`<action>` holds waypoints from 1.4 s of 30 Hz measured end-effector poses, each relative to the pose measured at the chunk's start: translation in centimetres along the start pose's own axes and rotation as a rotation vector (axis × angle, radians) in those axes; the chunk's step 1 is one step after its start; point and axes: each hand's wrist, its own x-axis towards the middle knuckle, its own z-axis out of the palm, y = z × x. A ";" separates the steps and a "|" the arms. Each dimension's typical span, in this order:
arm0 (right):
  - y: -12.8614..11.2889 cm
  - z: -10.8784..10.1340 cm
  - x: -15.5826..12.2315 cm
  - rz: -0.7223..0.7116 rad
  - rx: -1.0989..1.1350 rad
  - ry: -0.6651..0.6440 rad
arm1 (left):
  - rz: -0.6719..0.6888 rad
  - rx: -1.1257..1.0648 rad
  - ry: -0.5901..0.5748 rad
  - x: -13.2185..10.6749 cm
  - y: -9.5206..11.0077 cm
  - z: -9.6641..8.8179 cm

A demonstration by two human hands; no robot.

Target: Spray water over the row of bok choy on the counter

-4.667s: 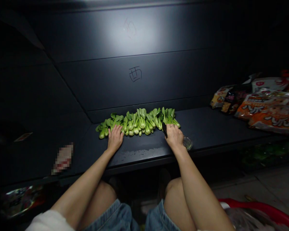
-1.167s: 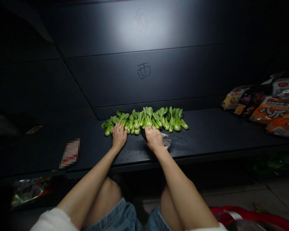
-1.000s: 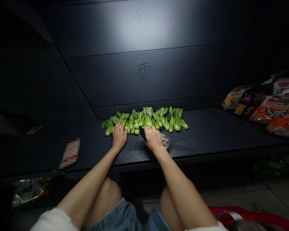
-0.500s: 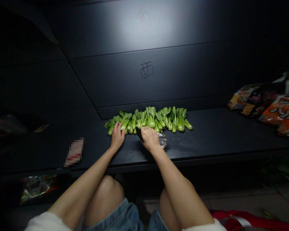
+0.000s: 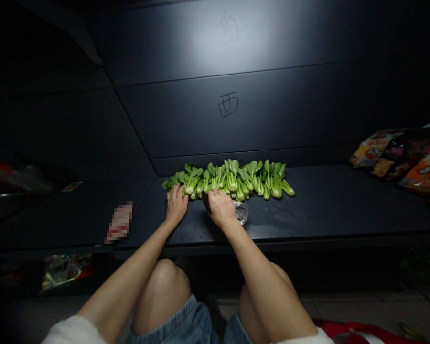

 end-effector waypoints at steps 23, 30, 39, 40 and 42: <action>-1.9 0.1 0.7 -0.030 0.018 -0.013 | -0.080 -0.027 -0.002 0.4 -0.8 -0.2; -2.8 0.6 1.4 -0.031 -0.016 -0.029 | -0.123 -0.070 0.053 0.3 -4.2 -0.5; -3.8 1.0 1.8 -0.062 -0.001 0.015 | -0.231 -0.165 0.000 0.5 -4.8 -0.2; -3.9 1.1 1.8 -0.065 -0.008 0.018 | -0.237 -0.163 -0.004 0.5 -4.8 -0.2; -4.1 1.3 1.9 -0.075 -0.022 0.021 | -0.247 -0.164 0.001 0.5 -4.7 -0.2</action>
